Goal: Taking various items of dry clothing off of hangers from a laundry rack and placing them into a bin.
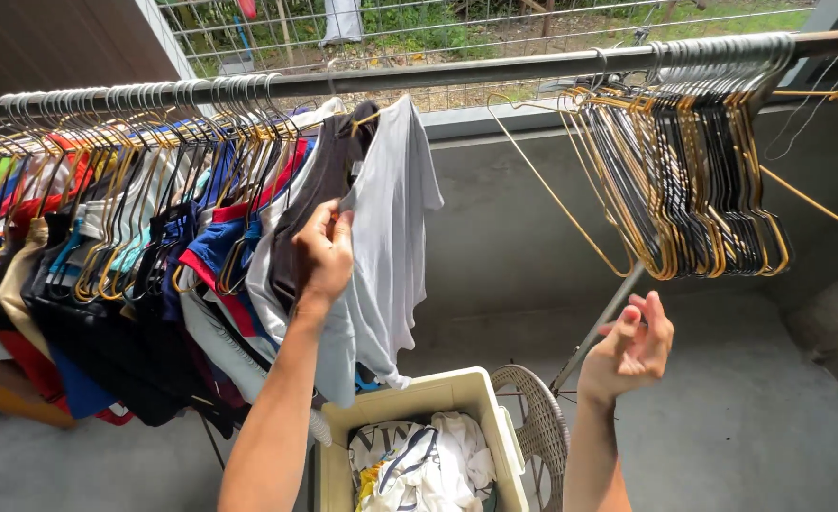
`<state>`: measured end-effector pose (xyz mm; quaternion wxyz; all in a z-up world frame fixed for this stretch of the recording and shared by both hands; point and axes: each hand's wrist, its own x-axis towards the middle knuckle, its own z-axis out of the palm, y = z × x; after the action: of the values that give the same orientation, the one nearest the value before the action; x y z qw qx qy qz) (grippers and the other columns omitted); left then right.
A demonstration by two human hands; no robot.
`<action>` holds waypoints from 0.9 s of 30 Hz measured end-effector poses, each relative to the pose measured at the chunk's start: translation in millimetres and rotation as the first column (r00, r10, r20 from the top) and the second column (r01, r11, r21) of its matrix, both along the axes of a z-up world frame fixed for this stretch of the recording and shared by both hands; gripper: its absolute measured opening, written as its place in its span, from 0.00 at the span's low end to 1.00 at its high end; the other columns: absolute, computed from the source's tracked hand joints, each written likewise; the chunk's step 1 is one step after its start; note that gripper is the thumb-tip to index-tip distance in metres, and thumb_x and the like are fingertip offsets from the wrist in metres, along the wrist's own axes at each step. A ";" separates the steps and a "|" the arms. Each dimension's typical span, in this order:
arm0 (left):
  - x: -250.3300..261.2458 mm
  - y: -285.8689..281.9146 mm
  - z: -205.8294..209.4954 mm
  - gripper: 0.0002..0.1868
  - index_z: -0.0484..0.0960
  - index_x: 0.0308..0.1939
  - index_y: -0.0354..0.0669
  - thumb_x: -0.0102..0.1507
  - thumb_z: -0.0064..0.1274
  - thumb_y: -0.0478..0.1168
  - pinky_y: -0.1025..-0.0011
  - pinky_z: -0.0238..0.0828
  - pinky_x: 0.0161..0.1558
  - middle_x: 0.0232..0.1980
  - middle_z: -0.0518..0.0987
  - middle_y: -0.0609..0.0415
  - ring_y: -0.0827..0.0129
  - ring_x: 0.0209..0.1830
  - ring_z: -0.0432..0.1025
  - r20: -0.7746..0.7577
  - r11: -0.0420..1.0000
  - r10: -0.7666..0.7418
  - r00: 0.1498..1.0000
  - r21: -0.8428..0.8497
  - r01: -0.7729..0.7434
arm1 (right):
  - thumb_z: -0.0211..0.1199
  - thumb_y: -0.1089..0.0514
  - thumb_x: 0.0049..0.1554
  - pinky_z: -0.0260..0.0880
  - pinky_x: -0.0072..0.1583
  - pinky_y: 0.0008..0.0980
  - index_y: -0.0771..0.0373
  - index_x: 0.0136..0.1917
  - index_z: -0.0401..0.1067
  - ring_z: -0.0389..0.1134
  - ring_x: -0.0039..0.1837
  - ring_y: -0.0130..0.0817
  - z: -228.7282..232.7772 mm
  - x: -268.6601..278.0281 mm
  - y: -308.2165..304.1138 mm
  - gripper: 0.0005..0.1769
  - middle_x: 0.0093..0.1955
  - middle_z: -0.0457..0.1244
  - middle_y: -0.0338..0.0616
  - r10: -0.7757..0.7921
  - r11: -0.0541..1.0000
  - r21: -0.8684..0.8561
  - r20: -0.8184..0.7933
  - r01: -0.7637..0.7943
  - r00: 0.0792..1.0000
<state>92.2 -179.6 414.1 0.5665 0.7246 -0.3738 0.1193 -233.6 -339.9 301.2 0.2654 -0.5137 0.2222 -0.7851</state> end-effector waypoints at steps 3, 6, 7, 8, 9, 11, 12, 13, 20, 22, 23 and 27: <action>-21.7 4.3 0.2 0.12 0.81 0.53 0.35 0.70 0.51 0.38 0.73 0.72 0.36 0.36 0.84 0.51 0.74 0.31 0.77 0.098 0.986 -0.082 0.992 -0.139 0.095 | 0.53 0.71 0.67 0.63 0.42 0.20 0.69 0.68 0.69 0.61 0.47 0.23 -23.0 6.2 37.1 0.17 0.57 0.60 0.44 -0.195 0.979 0.046 -0.054 0.198 0.979; -61.4 21.0 -23.3 0.09 0.78 0.48 0.35 0.69 0.52 0.38 0.74 0.69 0.33 0.32 0.78 0.56 0.79 0.29 0.70 -0.147 0.955 -0.240 0.960 -0.210 0.207 | 0.54 0.70 0.65 0.59 0.41 0.18 0.67 0.64 0.73 0.58 0.43 0.20 -88.3 17.8 57.8 0.15 0.50 0.61 0.39 0.071 0.969 0.237 0.027 -0.076 0.997; -82.4 30.9 -42.1 0.09 0.78 0.48 0.35 0.69 0.52 0.38 0.74 0.69 0.33 0.32 0.78 0.56 0.79 0.29 0.70 -0.146 0.956 -0.242 0.959 -0.206 0.210 | 0.54 0.70 0.65 0.59 0.41 0.18 0.67 0.64 0.73 0.58 0.43 0.20 -94.4 22.3 66.4 0.15 0.50 0.61 0.39 0.069 0.968 0.241 0.029 -0.074 0.997; -103.8 41.0 -60.9 0.08 0.79 0.47 0.36 0.68 0.52 0.37 0.73 0.69 0.32 0.31 0.79 0.56 0.77 0.28 0.70 -0.155 0.952 -0.275 0.949 -0.185 0.246 | 0.57 0.69 0.64 0.63 0.46 0.19 0.67 0.63 0.74 0.62 0.46 0.21 -100.5 26.5 74.9 0.15 0.50 0.63 0.39 0.319 0.910 0.295 -0.046 -0.293 0.947; -124.7 49.8 -79.6 0.06 0.80 0.45 0.37 0.67 0.52 0.36 0.72 0.69 0.30 0.29 0.79 0.57 0.76 0.27 0.71 -0.162 0.944 -0.310 0.937 -0.167 0.284 | 0.59 0.67 0.62 0.67 0.51 0.20 0.67 0.61 0.76 0.66 0.48 0.22 -106.3 31.1 81.9 0.14 0.49 0.65 0.39 0.549 0.798 0.360 -0.101 -0.484 0.830; -162.7 58.5 -159.3 0.08 0.83 0.44 0.38 0.63 0.57 0.37 0.71 0.73 0.31 0.34 0.82 0.52 0.73 0.30 0.76 -0.145 0.964 -0.266 0.953 -0.069 0.258 | 0.61 0.64 0.58 0.67 0.50 0.20 0.65 0.64 0.72 0.65 0.48 0.21 -67.3 39.8 102.6 0.20 0.51 0.65 0.36 0.652 0.732 0.388 -0.158 -0.560 0.742; -179.5 62.8 -198.7 0.10 0.85 0.44 0.40 0.60 0.62 0.37 0.70 0.77 0.33 0.38 0.86 0.46 0.70 0.32 0.81 -0.125 0.975 -0.217 0.968 0.027 0.222 | 0.63 0.60 0.54 0.66 0.49 0.20 0.64 0.66 0.68 0.65 0.47 0.20 -47.0 45.3 112.6 0.27 0.53 0.66 0.33 0.744 0.654 0.425 -0.213 -0.626 0.633; -190.4 71.9 -229.2 0.10 0.85 0.44 0.40 0.60 0.62 0.37 0.70 0.77 0.33 0.38 0.86 0.46 0.70 0.32 0.81 -0.128 0.973 -0.224 0.966 0.028 0.229 | 0.63 0.60 0.54 0.66 0.49 0.20 0.64 0.66 0.68 0.65 0.47 0.20 -67.9 51.1 109.7 0.27 0.53 0.66 0.33 0.740 0.657 0.428 -0.214 -0.620 0.637; -195.9 127.9 -317.9 0.13 0.84 0.43 0.39 0.58 0.65 0.40 0.69 0.68 0.30 0.26 0.79 0.44 0.65 0.22 0.73 -0.578 0.938 -0.067 0.813 0.240 0.248 | 0.62 0.54 0.60 0.61 0.40 0.22 0.65 0.56 0.78 0.62 0.37 0.20 -129.8 71.8 125.1 0.15 0.35 0.65 0.36 0.982 0.167 0.837 -0.096 -0.521 0.160; -185.5 144.2 -319.4 0.13 0.84 0.43 0.38 0.59 0.66 0.41 0.68 0.62 0.30 0.26 0.76 0.40 0.63 0.21 0.67 -0.685 0.877 -0.057 0.727 0.313 0.364 | 0.58 0.54 0.60 0.61 0.37 0.22 0.61 0.57 0.77 0.63 0.34 0.20 -123.7 76.5 129.3 0.15 0.32 0.66 0.36 0.996 0.079 0.861 -0.042 -0.502 0.084; -183.2 149.6 -322.2 0.14 0.83 0.37 0.38 0.55 0.69 0.42 0.68 0.66 0.31 0.29 0.76 0.46 0.64 0.25 0.70 -0.516 0.907 -0.142 0.845 0.275 0.320 | 0.58 0.56 0.61 0.64 0.39 0.22 0.64 0.53 0.76 0.64 0.36 0.19 -130.9 77.4 129.0 0.12 0.34 0.66 0.34 0.991 0.122 0.794 -0.068 -0.595 0.112; -186.8 161.2 -303.4 0.20 0.74 0.19 0.40 0.45 0.73 0.43 0.65 0.68 0.37 0.40 0.79 0.51 0.61 0.38 0.71 -0.025 0.954 -0.251 0.968 0.163 0.252 | 0.59 0.57 0.64 0.53 0.34 0.20 0.69 0.48 0.76 0.55 0.31 0.17 -139.2 79.0 131.2 0.12 0.31 0.61 0.32 0.971 0.212 0.773 -0.099 -0.598 0.217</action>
<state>-94.6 -18.4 110.7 0.5157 0.7158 -0.4706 0.0134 -154.6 -208.6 162.0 0.7103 -0.6465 0.2003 -0.1931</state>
